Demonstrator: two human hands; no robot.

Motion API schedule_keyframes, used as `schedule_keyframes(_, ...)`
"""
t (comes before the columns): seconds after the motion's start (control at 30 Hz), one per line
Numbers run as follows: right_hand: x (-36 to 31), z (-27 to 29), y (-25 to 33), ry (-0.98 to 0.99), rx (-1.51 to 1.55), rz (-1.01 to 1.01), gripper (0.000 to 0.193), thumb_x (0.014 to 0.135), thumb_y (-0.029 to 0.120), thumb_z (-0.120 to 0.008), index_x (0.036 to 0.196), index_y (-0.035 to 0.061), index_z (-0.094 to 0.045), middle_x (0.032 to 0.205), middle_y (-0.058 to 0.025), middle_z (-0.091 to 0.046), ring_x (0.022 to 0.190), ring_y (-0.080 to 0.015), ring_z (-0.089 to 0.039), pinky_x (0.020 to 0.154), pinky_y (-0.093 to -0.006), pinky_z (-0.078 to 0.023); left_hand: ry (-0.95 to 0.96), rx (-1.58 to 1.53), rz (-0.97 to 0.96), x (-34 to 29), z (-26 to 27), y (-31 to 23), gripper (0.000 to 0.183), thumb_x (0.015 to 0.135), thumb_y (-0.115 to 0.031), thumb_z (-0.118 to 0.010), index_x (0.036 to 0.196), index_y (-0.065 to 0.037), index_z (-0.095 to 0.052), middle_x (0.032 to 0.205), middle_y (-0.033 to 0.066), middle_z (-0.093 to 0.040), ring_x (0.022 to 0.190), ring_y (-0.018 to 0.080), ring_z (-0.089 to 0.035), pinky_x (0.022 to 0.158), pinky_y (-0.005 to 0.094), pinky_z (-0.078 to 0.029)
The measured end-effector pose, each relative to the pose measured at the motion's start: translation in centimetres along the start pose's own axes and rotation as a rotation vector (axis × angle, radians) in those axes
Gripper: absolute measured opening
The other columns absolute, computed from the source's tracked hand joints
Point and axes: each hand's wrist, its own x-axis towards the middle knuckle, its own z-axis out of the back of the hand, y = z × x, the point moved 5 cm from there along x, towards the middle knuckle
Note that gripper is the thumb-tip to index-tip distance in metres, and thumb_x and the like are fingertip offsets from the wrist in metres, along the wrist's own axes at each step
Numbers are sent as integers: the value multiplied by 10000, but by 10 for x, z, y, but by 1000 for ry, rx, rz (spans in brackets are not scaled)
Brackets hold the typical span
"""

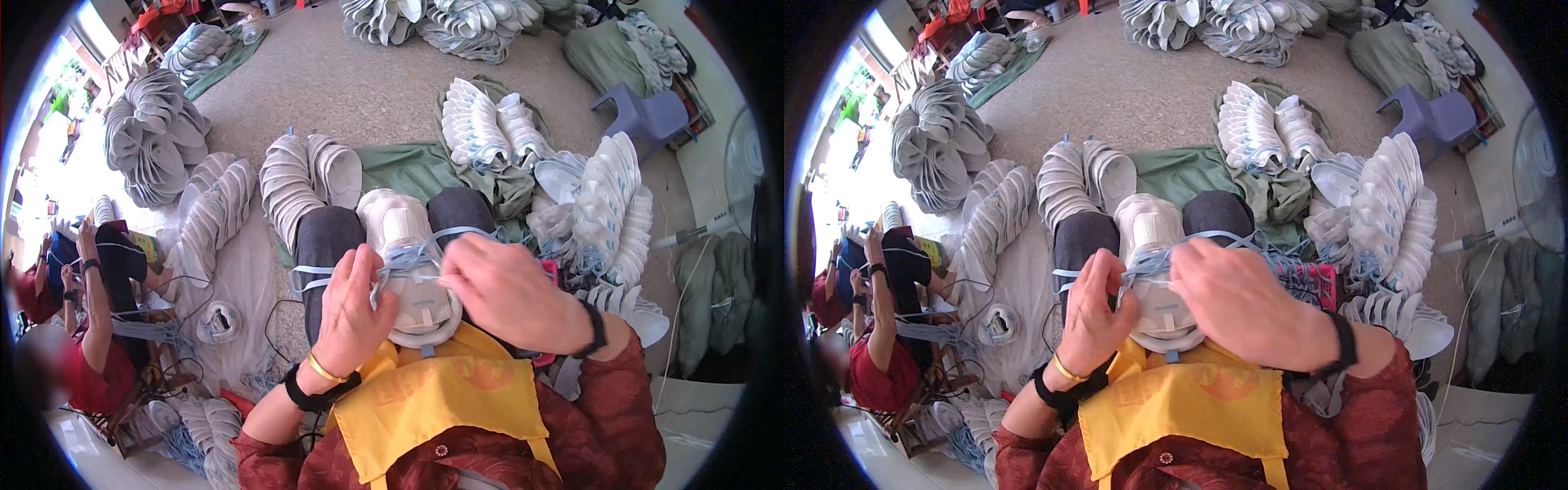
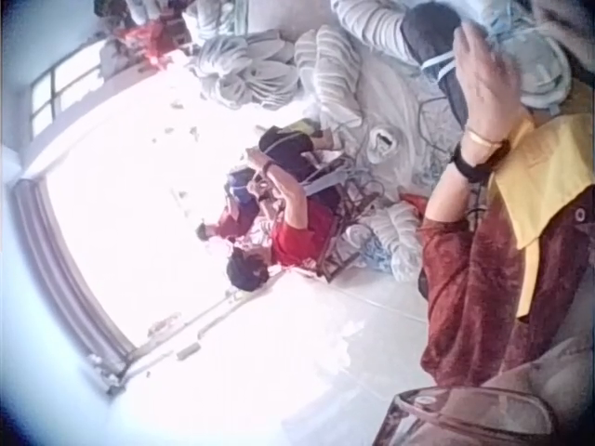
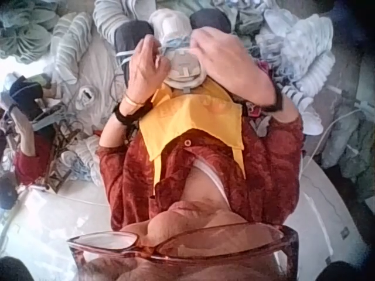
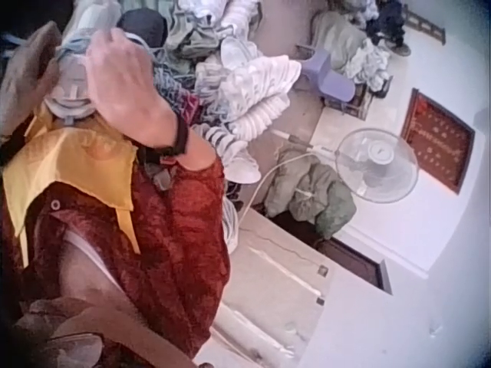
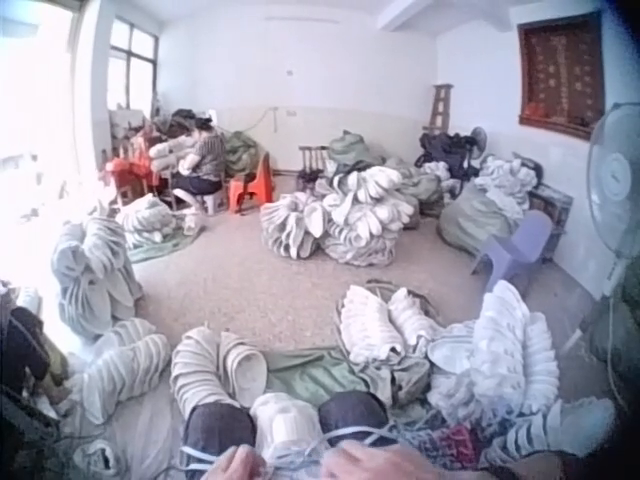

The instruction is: Insert and thread blue laces into a white athletic shoe upper.

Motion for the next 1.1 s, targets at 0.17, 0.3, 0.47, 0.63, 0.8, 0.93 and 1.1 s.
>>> schedule_keyframes(0.17,5,23,4,13,239,-17,139,925,85,-650,933,6,-536,872,-163,-577,821,-392,-622,701,-466,-493,261,-311,-83,34,2,-8,210,884,47,-619,1083,7,-563,919,119,-590,806,217,-608,714,344,-505)
schedule_keyframes(0.3,21,8,-7,-80,337,37,130,916,45,-662,916,2,-539,852,-155,-574,785,-366,-611,681,-438,-477,582,-638,-57,41,-15,-5,264,962,-6,-596,1225,-8,-573,985,83,-642,897,143,-608,803,313,-514)
schedule_keyframes(0.47,22,-8,-19,-94,477,88,101,965,44,-652,947,12,-558,868,-96,-607,741,-227,-632,658,-345,-494,546,-904,140,35,-28,11,59,1018,-17,-579,1073,-15,-558,980,-7,-610,913,61,-547,826,249,-487)
schedule_keyframes(0.63,5,-38,-40,147,1227,-212,92,1074,101,-522,997,53,-539,891,-38,-633,717,-76,-620,649,-232,-525,328,-945,344,21,-16,25,32,1019,-26,-595,1024,-58,-594,885,-32,-622,770,32,-522,690,212,-414)
schedule_keyframes(0.8,-63,-31,-115,151,1213,-432,80,1061,93,-497,991,58,-516,780,1,-570,602,-56,-515,508,-219,-412,306,-828,566,-14,56,58,80,1013,-77,-616,945,-67,-574,780,-33,-577,679,46,-485,602,206,-356)
schedule_keyframes(0.93,-194,35,-261,-503,1383,-701,77,1038,165,-555,1002,97,-553,734,47,-479,534,-35,-389,461,-187,-296,138,-798,678,-62,149,115,92,961,-100,-655,939,-93,-566,684,-25,-543,611,51,-460,563,212,-332)
schedule_keyframes(1.1,-209,35,-246,-388,783,-959,159,1033,207,-621,1044,65,-692,811,4,-661,573,-47,-545,516,-192,-422,31,-389,576,-67,138,106,172,908,-37,-706,1037,-39,-592,843,13,-623,685,79,-519,615,230,-423)
